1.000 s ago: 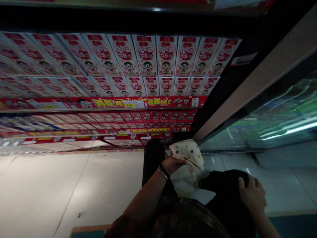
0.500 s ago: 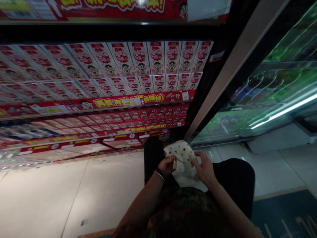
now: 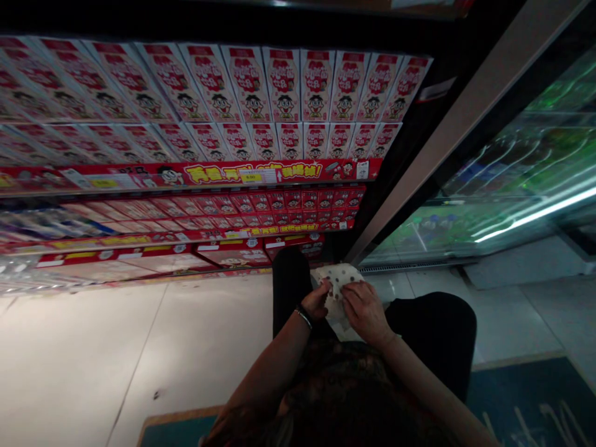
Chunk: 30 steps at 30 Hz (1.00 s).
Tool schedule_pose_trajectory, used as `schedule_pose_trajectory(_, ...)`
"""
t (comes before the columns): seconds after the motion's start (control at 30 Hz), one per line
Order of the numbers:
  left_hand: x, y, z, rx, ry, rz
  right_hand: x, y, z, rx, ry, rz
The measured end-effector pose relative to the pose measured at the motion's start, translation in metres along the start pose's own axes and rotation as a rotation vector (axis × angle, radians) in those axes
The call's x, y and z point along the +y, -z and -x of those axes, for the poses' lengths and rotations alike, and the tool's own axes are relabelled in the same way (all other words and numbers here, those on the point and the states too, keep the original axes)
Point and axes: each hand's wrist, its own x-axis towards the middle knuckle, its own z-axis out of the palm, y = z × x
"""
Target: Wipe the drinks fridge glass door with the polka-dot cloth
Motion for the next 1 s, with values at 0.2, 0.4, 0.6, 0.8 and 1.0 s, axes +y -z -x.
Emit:
schedule_pose_trajectory(0.2,0.007,-0.013,-0.002,0.059,0.027,0.065,0.007,0.018,-0.001,0.154,-0.007,-0.012)
schedule_pose_trajectory(0.4,0.016,-0.028,-0.005,0.089,0.046,0.113,0.001,0.012,0.015,0.036,0.152,0.032)
schedule_pose_trajectory(0.6,0.012,-0.030,-0.010,0.146,0.042,0.133,0.000,-0.021,0.029,-0.089,0.054,0.002)
schedule_pose_trajectory(0.8,0.008,-0.029,-0.013,0.190,0.042,0.136,-0.002,-0.028,0.028,-0.215,-0.014,-0.041)
schedule_pose_trajectory(1.0,0.006,-0.031,-0.014,0.201,0.042,0.124,0.007,-0.037,0.033,-0.195,-0.085,-0.117)
